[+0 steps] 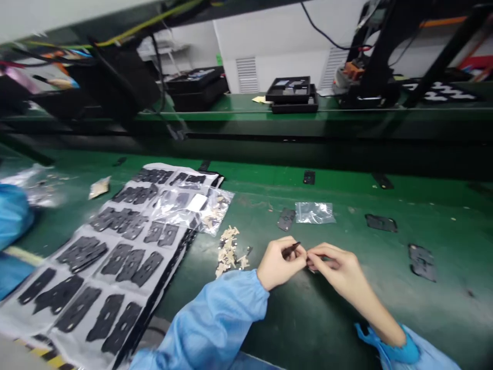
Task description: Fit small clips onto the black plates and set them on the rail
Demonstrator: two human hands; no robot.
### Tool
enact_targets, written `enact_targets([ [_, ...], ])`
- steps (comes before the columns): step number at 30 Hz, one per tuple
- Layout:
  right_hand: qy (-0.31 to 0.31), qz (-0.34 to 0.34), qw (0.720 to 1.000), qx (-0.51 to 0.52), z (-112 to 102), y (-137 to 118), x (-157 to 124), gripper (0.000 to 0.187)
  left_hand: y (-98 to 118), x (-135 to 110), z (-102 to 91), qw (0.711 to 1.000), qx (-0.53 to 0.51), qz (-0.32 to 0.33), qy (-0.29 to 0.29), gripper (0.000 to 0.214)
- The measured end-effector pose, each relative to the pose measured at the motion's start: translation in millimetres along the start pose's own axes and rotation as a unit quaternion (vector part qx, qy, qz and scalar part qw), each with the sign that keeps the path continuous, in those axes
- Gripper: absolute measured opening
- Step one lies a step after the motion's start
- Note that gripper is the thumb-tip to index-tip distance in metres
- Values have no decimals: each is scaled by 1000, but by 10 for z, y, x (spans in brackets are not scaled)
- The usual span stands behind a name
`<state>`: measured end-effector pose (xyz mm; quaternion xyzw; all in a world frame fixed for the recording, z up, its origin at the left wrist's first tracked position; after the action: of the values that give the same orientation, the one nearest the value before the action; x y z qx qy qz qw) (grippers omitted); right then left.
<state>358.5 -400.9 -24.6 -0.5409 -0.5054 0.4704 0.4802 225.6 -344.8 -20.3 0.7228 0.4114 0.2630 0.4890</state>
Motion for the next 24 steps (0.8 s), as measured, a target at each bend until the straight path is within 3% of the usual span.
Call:
enact_targets([
  [4,43,25,998,28,-45,9,2,16,23,3,13,1000,4,-6,-8,9],
  [7,73,10,997,-9,-143,-12,-1,13,-3,15,-9,1000,-2,-25,7,7],
  [9,31,4,998,-57,-177,-34,-9,13,-42,22,-19,998,-24,-50,5,7],
  [12,-75,-15,987,-140,-173,-67,-35,29,-96,23,-7,993,-72,-92,-16,3],
  [15,-79,-39,978,-189,-189,-94,-35,36,-103,16,19,988,-105,-106,-35,4],
  [19,-7,29,998,-50,-190,-53,16,19,-77,1,53,987,-115,-96,-54,2],
  [22,2,75,992,103,-113,-16,30,19,-58,-14,76,987,-119,-88,-71,4],
  [24,6,88,986,143,-75,4,22,19,-45,-20,80,987,-111,-85,-75,7],
])
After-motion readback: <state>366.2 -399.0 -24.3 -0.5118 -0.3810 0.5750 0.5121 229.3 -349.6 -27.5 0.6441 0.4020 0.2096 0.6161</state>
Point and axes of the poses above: each hand's wrist, its own x-axis towards the middle knuckle, its own z-axis out of the palm, y = z × x, the point moved 4 cm from there along x, towards the middle knuckle, and after that the axes turned 12 degrees about x, right-handed, at the moved point
